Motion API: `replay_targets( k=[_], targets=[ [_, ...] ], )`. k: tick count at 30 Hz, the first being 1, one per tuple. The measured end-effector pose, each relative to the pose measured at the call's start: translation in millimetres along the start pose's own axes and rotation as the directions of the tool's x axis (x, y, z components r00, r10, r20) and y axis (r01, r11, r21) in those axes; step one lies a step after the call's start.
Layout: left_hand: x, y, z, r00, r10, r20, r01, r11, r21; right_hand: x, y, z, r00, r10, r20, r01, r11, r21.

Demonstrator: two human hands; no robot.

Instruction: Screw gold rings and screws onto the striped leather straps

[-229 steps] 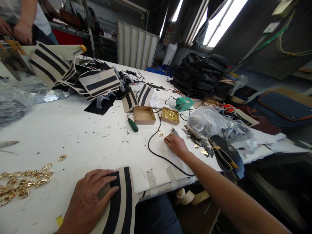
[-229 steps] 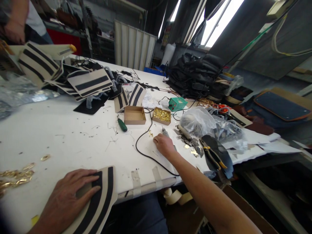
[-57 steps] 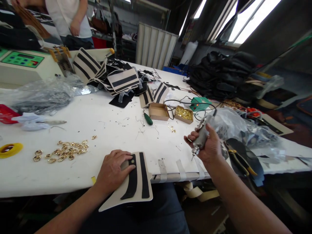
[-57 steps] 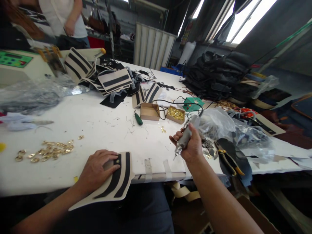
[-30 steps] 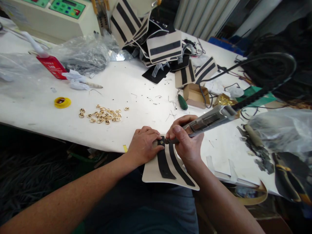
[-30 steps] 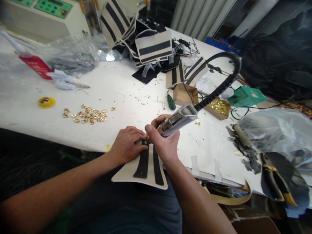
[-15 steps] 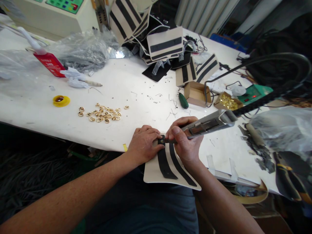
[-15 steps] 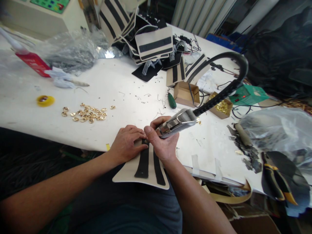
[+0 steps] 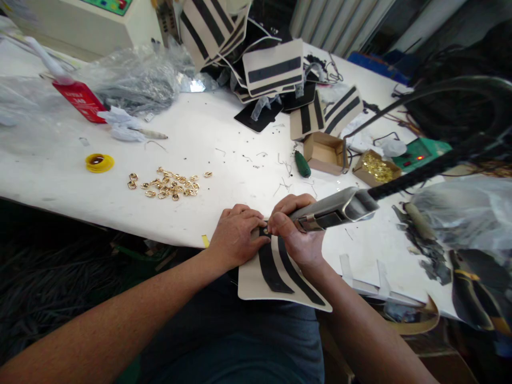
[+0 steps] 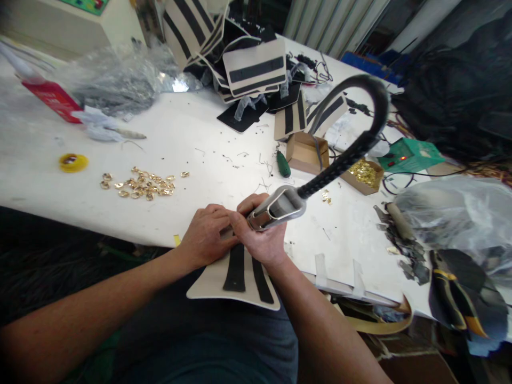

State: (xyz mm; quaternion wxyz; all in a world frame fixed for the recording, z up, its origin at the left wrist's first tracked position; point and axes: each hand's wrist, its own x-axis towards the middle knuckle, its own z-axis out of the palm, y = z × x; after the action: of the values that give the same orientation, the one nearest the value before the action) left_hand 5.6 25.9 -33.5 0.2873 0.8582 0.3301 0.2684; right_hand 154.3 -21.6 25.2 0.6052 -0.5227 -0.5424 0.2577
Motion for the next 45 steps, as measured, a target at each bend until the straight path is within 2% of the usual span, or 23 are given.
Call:
replay_targets(
  k=[6, 12, 17, 21, 24, 26, 27, 28, 30, 32, 34, 37, 40, 42, 44, 45],
  targets=[
    [0, 1, -4.2, 1.000, -0.009, 0.026, 0.009, 1.000, -0.005, 6, 2, 6, 0.999, 0.035, -0.023, -0.035, 0.999, 0.019],
    [-1, 4, -5.0, 0.999, -0.009, 0.033, 0.009, 1.000, 0.010, 6, 1, 4, 0.994, 0.074, -0.081, -0.078, 0.996, -0.047],
    [-4, 7, -3.4, 1.000, -0.009, 0.012, 0.008, 0.998, 0.069, 7, -2, -1, 0.993, 0.112, -0.041, -0.113, 0.994, -0.001],
    [-3, 9, -2.8, 1.000, -0.013, 0.027, 0.009, 0.989, 0.145, 15, -23, -10, 0.992, 0.084, -0.090, -0.080, 0.995, 0.053],
    [3, 14, -6.1, 0.997, -0.040, 0.070, 0.022, 0.970, 0.241, 21, -48, -35, 0.982, 0.129, -0.141, -0.147, 0.982, -0.120],
    [9, 19, -9.6, 0.991, -0.077, 0.106, 0.044, 0.957, 0.285, 20, -58, -63, 0.974, 0.187, -0.125, -0.221, 0.904, -0.366],
    [11, 22, -11.4, 0.987, -0.108, 0.122, 0.069, 0.955, 0.289, 16, -58, -79, 0.971, 0.211, -0.108, -0.237, 0.830, -0.505],
    [14, 24, -13.1, 0.979, -0.148, 0.138, 0.104, 0.954, 0.281, 11, -55, -95, 0.969, 0.229, -0.092, -0.233, 0.729, -0.644],
    [16, 27, -15.7, 0.955, -0.246, 0.166, 0.202, 0.949, 0.242, -3, -42, -129, 0.958, 0.275, -0.080, -0.203, 0.454, -0.867],
    [16, 28, -16.8, 0.925, -0.331, 0.189, 0.297, 0.937, 0.185, -19, -23, -159, 0.941, 0.330, -0.069, -0.156, 0.244, -0.957],
    [12, 28, -16.5, 0.912, -0.369, 0.180, 0.359, 0.929, 0.090, -31, -8, -182, 0.935, 0.345, -0.081, -0.154, 0.191, -0.969],
    [-1, 30, -14.0, 0.892, -0.433, 0.131, 0.451, 0.871, -0.196, -41, 0, -199, 0.946, 0.306, -0.108, -0.174, 0.196, -0.965],
    [-19, 38, -11.1, 0.833, -0.548, 0.073, 0.499, 0.688, -0.526, -54, -9, -197, 0.970, 0.202, -0.134, -0.176, 0.208, -0.962],
    [-32, 45, -9.6, 0.792, -0.610, 0.017, 0.450, 0.565, -0.692, -73, -19, -186, 0.986, 0.046, -0.161, -0.167, 0.306, -0.937],
    [-46, 52, -8.8, 0.747, -0.661, -0.069, 0.353, 0.483, -0.801, -102, -27, -169, 0.956, -0.113, -0.271, -0.177, 0.513, -0.840],
    [-52, 56, -8.8, 0.726, -0.678, -0.116, 0.304, 0.468, -0.830, -118, -30, -158, 0.939, -0.119, -0.322, -0.189, 0.604, -0.774]
  ],
)
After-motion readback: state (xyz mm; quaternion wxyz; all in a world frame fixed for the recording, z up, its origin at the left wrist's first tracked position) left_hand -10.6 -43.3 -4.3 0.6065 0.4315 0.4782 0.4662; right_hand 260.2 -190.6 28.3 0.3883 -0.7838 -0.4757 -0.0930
